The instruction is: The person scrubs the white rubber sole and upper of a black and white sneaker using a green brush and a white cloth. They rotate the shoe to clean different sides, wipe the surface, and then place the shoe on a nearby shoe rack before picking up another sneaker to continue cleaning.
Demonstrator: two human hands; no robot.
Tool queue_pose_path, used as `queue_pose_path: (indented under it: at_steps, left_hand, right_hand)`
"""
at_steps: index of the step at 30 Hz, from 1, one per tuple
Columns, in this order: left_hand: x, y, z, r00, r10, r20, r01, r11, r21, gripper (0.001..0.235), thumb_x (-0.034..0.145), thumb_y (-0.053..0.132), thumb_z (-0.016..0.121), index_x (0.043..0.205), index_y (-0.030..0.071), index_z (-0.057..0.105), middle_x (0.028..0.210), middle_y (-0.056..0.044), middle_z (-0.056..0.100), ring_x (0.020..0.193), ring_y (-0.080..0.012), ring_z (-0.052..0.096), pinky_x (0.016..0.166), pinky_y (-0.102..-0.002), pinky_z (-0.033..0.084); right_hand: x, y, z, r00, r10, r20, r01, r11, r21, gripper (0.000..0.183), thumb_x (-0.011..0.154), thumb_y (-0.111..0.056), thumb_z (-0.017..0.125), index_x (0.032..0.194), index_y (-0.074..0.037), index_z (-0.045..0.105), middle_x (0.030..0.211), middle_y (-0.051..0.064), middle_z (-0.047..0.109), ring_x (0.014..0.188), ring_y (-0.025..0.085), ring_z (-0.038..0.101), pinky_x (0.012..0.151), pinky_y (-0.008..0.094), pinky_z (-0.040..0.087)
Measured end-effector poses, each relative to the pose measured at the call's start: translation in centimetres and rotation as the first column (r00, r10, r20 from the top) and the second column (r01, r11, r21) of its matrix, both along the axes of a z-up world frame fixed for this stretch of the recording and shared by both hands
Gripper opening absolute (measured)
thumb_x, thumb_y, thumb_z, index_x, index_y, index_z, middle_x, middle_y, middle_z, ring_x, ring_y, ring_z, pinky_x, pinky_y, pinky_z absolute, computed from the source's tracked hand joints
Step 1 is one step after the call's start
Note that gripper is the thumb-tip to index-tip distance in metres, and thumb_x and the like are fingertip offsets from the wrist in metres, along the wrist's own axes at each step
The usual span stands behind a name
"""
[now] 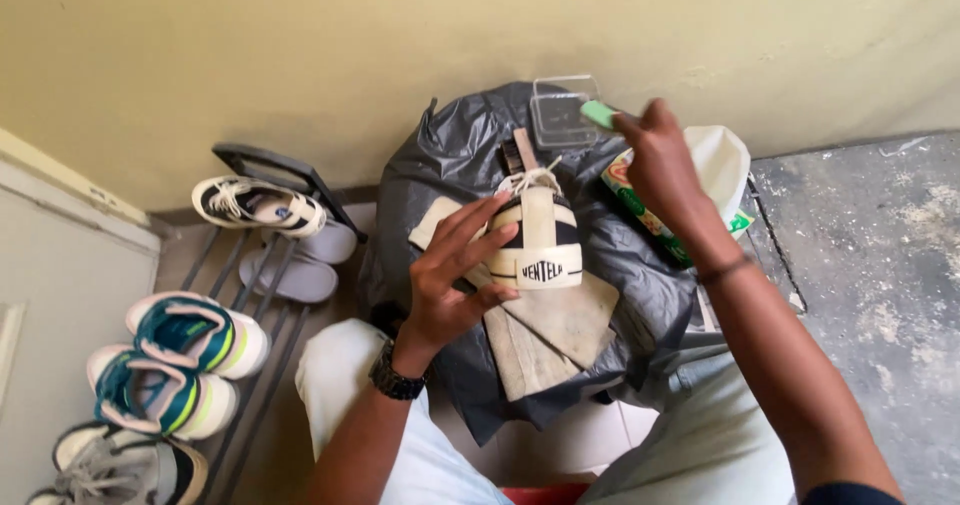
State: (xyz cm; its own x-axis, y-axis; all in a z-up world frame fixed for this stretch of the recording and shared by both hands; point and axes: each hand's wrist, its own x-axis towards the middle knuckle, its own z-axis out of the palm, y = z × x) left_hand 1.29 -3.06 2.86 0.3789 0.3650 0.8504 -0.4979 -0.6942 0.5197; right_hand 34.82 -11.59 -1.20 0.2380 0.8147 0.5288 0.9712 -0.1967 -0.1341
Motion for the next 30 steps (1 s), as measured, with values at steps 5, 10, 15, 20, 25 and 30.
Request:
queue_pose_path:
  at_steps: [5,10,15,20,25,30]
  left_hand:
    - [0.3,-0.3,-0.3,1.000,-0.005,-0.014,0.005,1.000,0.023,0.055,0.090,0.047,0.074,0.128,0.007,0.072,0.138,-0.023,0.066,0.126,-0.0461,0.063,0.103,-0.054,0.051]
    - [0.4,-0.5,-0.8,0.999,-0.030,-0.024,0.031,0.999,0.028,0.055,0.087,0.046,0.077,0.126,0.008,0.073,0.137,-0.024,0.066,0.126,-0.0480,0.063,0.101,-0.055,0.051]
    - [0.5,-0.5,-0.7,0.999,-0.017,-0.044,0.020,0.998,0.060,0.053,0.086,0.045,0.078,0.126,0.011,0.073,0.137,-0.023,0.066,0.127,-0.0476,0.063,0.098,-0.054,0.050]
    - [0.6,-0.3,-0.9,0.999,-0.014,-0.050,0.017,0.998,0.060,0.053,0.086,0.046,0.078,0.126,0.013,0.074,0.138,-0.023,0.066,0.127,-0.0469,0.063,0.098,-0.053,0.050]
    - [0.5,-0.1,-0.7,0.999,0.004,-0.051,-0.001,0.999,0.051,0.053,0.086,0.047,0.078,0.127,0.014,0.073,0.138,-0.022,0.066,0.128,-0.0461,0.063,0.099,-0.053,0.050]
    - [0.2,0.0,-0.4,0.999,0.040,-0.022,-0.040,0.999,0.024,0.053,0.086,0.047,0.077,0.126,0.012,0.074,0.137,-0.021,0.067,0.125,-0.0447,0.065,0.097,-0.049,0.051]
  right_hand:
    - [3.9,5.6,-3.8,0.977,-0.124,0.173,0.152,0.976,-0.158,0.040,0.082,0.004,0.067,0.116,-0.014,0.078,0.101,0.016,0.053,0.087,0.043,0.066,0.066,0.051,0.057]
    - [5.3,7.3,-6.1,0.948,-0.138,0.286,0.208,0.950,-0.232,0.029,0.088,-0.004,0.068,0.111,-0.017,0.079,0.106,0.014,0.055,0.091,0.040,0.068,0.067,0.047,0.057]
    - [4.5,7.7,-5.1,0.949,-0.116,0.293,0.199,0.942,-0.272,0.026,0.090,0.000,0.068,0.109,-0.011,0.081,0.107,0.019,0.058,0.092,0.042,0.069,0.072,0.050,0.059]
    - [4.1,6.6,-2.9,0.972,-0.163,0.168,0.197,0.956,-0.216,0.031,0.091,0.005,0.067,0.115,-0.010,0.080,0.099,0.021,0.060,0.089,0.043,0.071,0.070,0.051,0.060]
    - [7.0,4.7,-4.1,0.950,-0.243,-0.197,0.233,0.970,-0.074,0.034,0.093,-0.001,0.066,0.123,-0.015,0.076,0.090,0.017,0.063,0.081,0.045,0.071,0.063,0.058,0.059]
    - [-2.3,-0.2,4.2,0.569,0.314,-0.760,0.014,0.920,0.391,0.034,0.097,0.015,0.058,0.131,0.012,0.064,0.104,0.024,0.067,0.081,0.031,0.070,0.072,0.051,0.062]
